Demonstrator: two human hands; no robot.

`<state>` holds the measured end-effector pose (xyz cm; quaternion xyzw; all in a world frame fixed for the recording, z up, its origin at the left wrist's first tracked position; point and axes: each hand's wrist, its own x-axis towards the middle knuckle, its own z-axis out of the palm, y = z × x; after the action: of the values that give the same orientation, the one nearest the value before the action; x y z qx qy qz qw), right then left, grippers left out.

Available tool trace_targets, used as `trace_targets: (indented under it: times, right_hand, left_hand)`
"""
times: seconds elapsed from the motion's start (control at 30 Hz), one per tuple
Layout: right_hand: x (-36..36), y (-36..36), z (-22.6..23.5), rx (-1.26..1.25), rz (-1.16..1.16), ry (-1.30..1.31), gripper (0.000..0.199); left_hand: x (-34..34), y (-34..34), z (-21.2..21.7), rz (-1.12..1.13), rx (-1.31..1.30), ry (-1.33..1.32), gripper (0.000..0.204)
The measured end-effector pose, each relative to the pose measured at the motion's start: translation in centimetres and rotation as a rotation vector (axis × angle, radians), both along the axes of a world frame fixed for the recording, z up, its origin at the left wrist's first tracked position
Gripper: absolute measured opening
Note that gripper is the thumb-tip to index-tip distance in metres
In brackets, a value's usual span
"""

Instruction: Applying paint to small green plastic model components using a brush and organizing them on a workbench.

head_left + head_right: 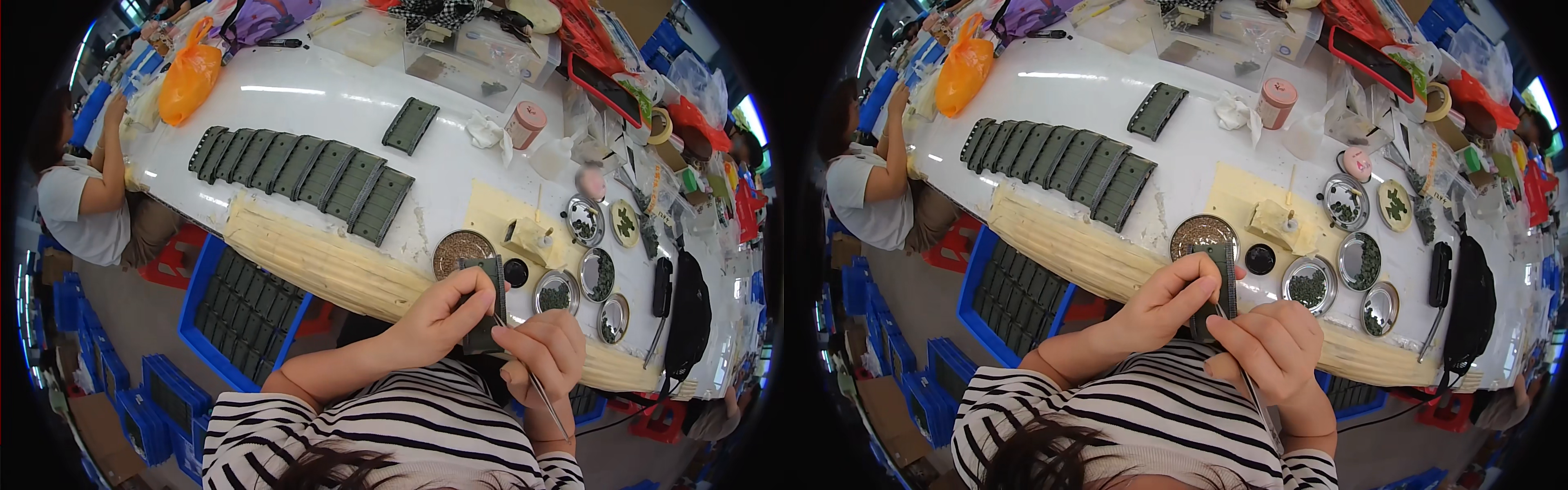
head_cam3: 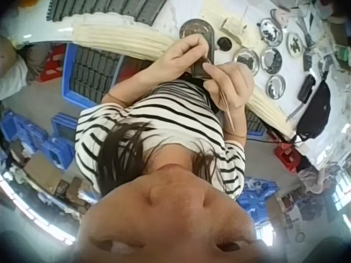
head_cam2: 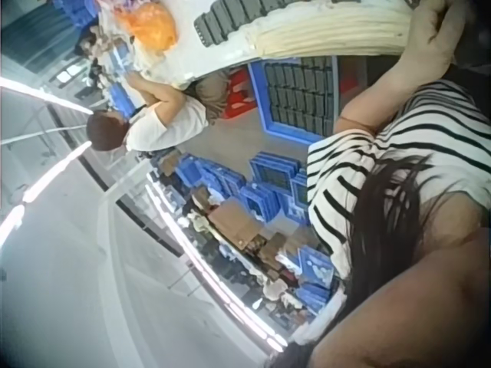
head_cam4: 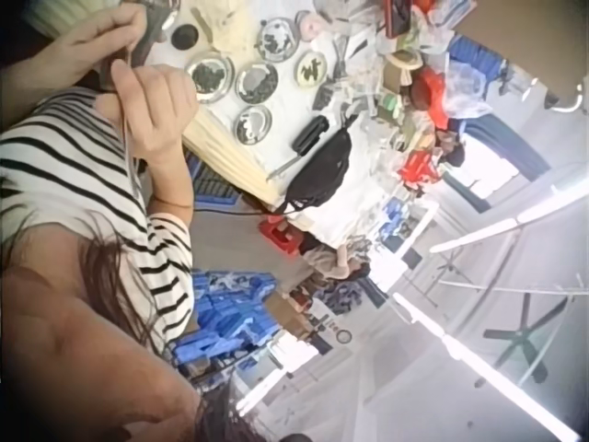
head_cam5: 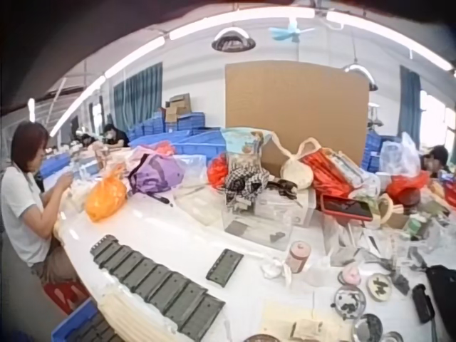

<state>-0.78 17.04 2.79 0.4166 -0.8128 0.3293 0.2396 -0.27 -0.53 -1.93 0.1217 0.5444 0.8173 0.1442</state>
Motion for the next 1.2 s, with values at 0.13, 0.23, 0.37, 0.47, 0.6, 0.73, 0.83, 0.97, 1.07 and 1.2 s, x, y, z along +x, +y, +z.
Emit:
trace_targets:
  times: [0.13, 0.23, 0.37, 0.47, 0.6, 0.73, 0.83, 0.97, 1.07, 1.2]
  right_hand:
    - [0.4, 0.1, 0.2, -0.166, 0.027, -0.139, 0.041]
    - [0.2, 0.6, -0.2, -0.299, 0.048, -0.263, 0.044]
    - [-0.7, 0.2, -0.5, -0.416, 0.086, -0.367, 0.035]
    - [-0.8, 0.5, -0.8, -0.378, 0.053, -0.396, 0.027]
    - [-0.9, 1.0, -1.4, -0.4, 0.058, -0.423, 0.027]
    - [-1.0, 1.1, -1.2, -0.415, 0.073, -0.439, 0.027]
    - [-1.1, 1.1, -1.1, -0.392, 0.069, -0.431, 0.027]
    - [-1.1, 1.0, -0.9, -0.37, 0.071, -0.432, 0.026]
    - [-1.5, 1.1, -1.2, -0.351, 0.132, -0.369, 0.026]
    - [-1.5, 1.1, -1.3, -0.335, 0.128, -0.364, 0.03]
  left_hand:
    - [-0.1, 0.0, 0.2, 0.001, 0.102, -0.093, 0.02]
    - [-0.1, 0.1, 0.4, -0.025, 0.202, -0.175, 0.023]
    - [0.1, -0.2, 0.9, -0.128, 0.348, -0.35, 0.024]
    - [0.0, -0.1, 0.8, -0.157, 0.414, -0.379, 0.025]
    - [-0.2, -0.1, 0.4, -0.198, 0.405, -0.379, 0.027]
    - [-0.3, -0.1, 1.2, -0.21, 0.424, -0.391, 0.027]
    - [-0.2, 0.0, 1.0, -0.207, 0.429, -0.396, 0.027]
    - [-0.2, 0.0, 0.9, -0.193, 0.415, -0.402, 0.027]
    - [-0.2, 0.0, 1.0, -0.189, 0.418, -0.414, 0.026]
    - [-0.2, 0.0, 0.5, -0.194, 0.413, -0.4, 0.024]
